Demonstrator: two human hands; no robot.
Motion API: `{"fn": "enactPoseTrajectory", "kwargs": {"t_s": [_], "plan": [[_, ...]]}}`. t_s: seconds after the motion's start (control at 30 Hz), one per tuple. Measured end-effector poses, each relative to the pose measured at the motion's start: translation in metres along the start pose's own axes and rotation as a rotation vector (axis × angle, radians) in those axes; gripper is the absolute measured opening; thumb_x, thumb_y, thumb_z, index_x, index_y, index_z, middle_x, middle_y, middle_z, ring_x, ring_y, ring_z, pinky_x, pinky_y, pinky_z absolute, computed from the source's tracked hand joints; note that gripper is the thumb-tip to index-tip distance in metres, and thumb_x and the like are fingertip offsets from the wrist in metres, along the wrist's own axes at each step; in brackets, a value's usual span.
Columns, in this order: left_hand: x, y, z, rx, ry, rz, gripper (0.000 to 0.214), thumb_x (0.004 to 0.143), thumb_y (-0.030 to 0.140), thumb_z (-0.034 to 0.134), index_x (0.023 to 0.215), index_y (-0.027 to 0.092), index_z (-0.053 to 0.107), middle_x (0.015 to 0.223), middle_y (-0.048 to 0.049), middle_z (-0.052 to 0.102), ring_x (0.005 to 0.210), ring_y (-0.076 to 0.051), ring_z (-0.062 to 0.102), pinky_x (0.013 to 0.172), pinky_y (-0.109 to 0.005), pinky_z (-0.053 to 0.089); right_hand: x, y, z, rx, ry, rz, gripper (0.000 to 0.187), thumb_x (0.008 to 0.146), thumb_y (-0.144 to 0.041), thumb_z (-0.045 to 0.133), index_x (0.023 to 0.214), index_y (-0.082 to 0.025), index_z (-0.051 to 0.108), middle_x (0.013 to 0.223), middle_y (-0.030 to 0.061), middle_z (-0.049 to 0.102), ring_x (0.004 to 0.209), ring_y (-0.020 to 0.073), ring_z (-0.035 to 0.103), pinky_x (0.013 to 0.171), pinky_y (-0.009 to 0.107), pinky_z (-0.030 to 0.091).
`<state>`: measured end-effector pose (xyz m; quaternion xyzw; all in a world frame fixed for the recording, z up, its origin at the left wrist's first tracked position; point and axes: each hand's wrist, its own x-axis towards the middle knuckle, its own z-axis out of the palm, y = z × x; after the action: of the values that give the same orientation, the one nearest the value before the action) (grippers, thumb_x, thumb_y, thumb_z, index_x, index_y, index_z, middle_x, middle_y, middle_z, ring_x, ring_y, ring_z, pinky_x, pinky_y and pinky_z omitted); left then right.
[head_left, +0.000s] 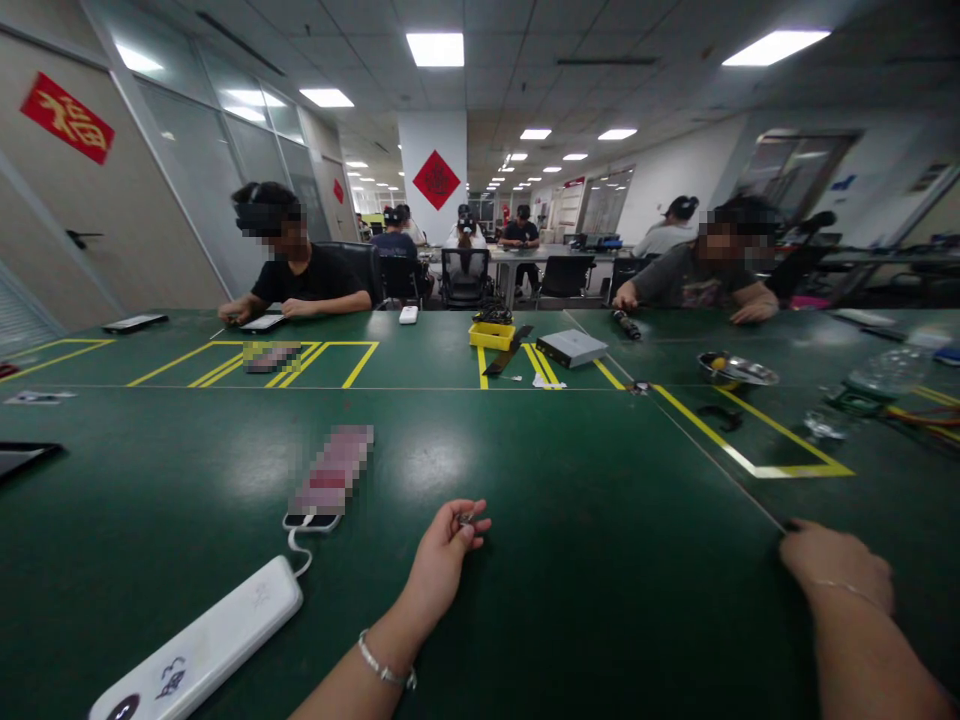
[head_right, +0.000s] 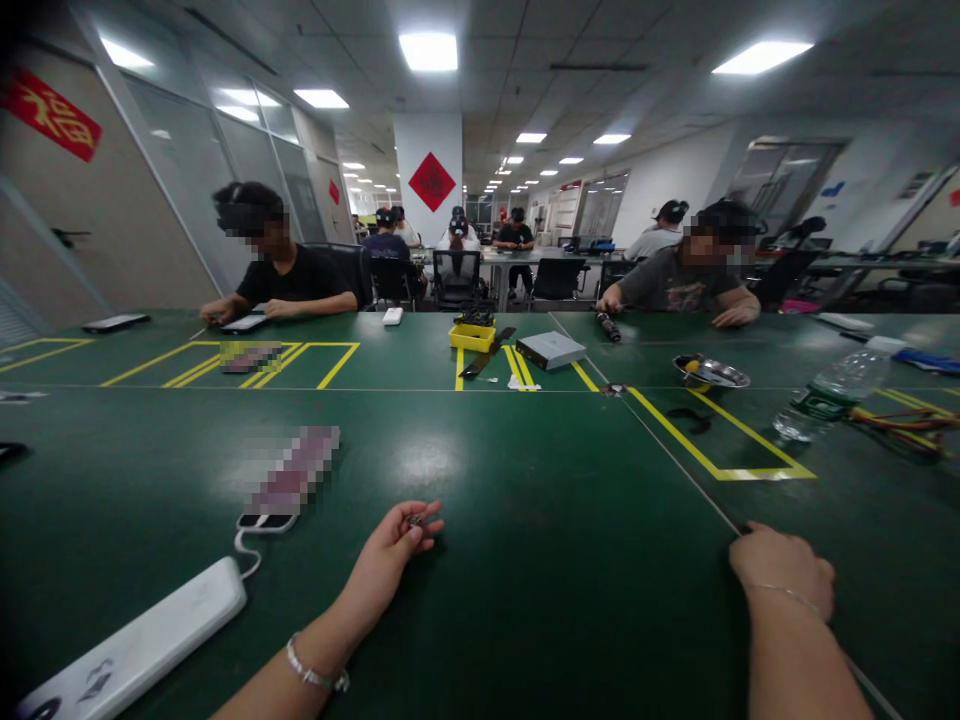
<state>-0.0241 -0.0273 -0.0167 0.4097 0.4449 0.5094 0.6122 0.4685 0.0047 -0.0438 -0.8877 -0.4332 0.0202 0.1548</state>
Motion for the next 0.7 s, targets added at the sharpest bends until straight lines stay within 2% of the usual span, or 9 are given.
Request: {"fn": "enactPoseTrajectory", "kwargs": {"t_s": [0.1,0.23,0.3,0.37,0.43,0.5,0.6,0.7], "plan": [[0.0,-0.003,0.0,0.0,-0.003,0.013,0.018,0.075,0.02,0.049,0.093,0.017,0.046,0.117,-0.0134,0.051,0.092,-0.02,0.058,0.074,-0.032,0.043,-0.002,-0.009,-0.006,-0.073,-0.124,0.164,0.033,0.058,-0.019,0.049,0.086,-0.017,0.066,0.094,0.0239,0.054,0.09,0.0384,0.05,0.052,0.039,0.034],[-0.001,-0.008,-0.001,0.056,-0.015,0.053,0.018,0.077,0.02,0.045,0.095,0.018,0.042,0.119,-0.0137,0.05,0.088,-0.019,0.059,0.069,-0.031,0.043,-0.013,-0.04,-0.015,0.019,-0.072,0.089,0.031,0.064,-0.02,0.048,0.089,-0.015,0.065,0.092,0.0232,0.055,0.083,0.0317,0.054,0.054,0.037,0.034],[-0.002,-0.009,0.0,0.095,-0.02,0.069,0.019,0.077,0.019,0.046,0.095,0.018,0.04,0.116,-0.0133,0.052,0.085,-0.018,0.06,0.067,-0.03,0.043,-0.027,-0.066,-0.017,0.175,-0.056,0.025,0.029,0.067,-0.025,0.049,0.089,-0.015,0.064,0.088,0.0185,0.058,0.078,0.0265,0.055,0.058,0.036,0.036],[-0.002,-0.008,0.001,0.114,-0.024,0.078,0.02,0.076,0.018,0.048,0.094,0.019,0.038,0.11,-0.0119,0.056,0.081,-0.017,0.061,0.065,-0.029,0.043,-0.051,-0.103,-0.015,0.492,-0.141,-0.038,0.026,0.066,-0.029,0.054,0.086,-0.016,0.063,0.083,0.0121,0.06,0.074,0.021,0.055,0.063,0.034,0.039],[-0.003,-0.007,0.002,0.109,-0.025,0.088,0.021,0.074,0.016,0.051,0.09,0.019,0.037,0.104,-0.0095,0.06,0.077,-0.016,0.061,0.065,-0.029,0.043,-0.086,-0.147,-0.012,0.922,-0.363,-0.109,0.026,0.062,-0.03,0.061,0.083,-0.016,0.062,0.081,0.0072,0.061,0.072,0.016,0.055,0.068,0.03,0.042],[-0.004,-0.005,0.003,0.094,-0.02,0.101,0.021,0.071,0.015,0.054,0.084,0.019,0.038,0.098,-0.0074,0.062,0.074,-0.015,0.061,0.066,-0.029,0.043,-0.127,-0.19,-0.008,1.229,-0.679,-0.15,0.026,0.059,-0.028,0.066,0.081,-0.015,0.061,0.082,0.0046,0.06,0.072,0.0118,0.054,0.069,0.026,0.043],[-0.004,-0.003,0.002,0.122,-0.007,0.129,0.02,0.067,0.015,0.058,0.078,0.019,0.042,0.09,-0.0048,0.064,0.075,-0.014,0.059,0.068,-0.027,0.043,-0.189,-0.241,-0.002,1.442,-1.094,-0.073,0.024,0.061,-0.025,0.067,0.081,-0.016,0.06,0.077,0.0023,0.061,0.063,0.0063,0.053,0.061,0.019,0.043],[-0.004,-0.002,0.0,0.264,0.056,0.173,0.013,0.067,0.02,0.059,0.076,0.017,0.051,0.076,-0.0008,0.062,0.07,-0.013,0.057,0.063,-0.024,0.041,-0.229,-0.267,0.007,1.586,-1.304,0.042,0.019,0.061,-0.021,0.068,0.076,-0.014,0.06,0.073,0.0013,0.06,0.059,0.0036,0.053,0.057,0.014,0.042]]}}
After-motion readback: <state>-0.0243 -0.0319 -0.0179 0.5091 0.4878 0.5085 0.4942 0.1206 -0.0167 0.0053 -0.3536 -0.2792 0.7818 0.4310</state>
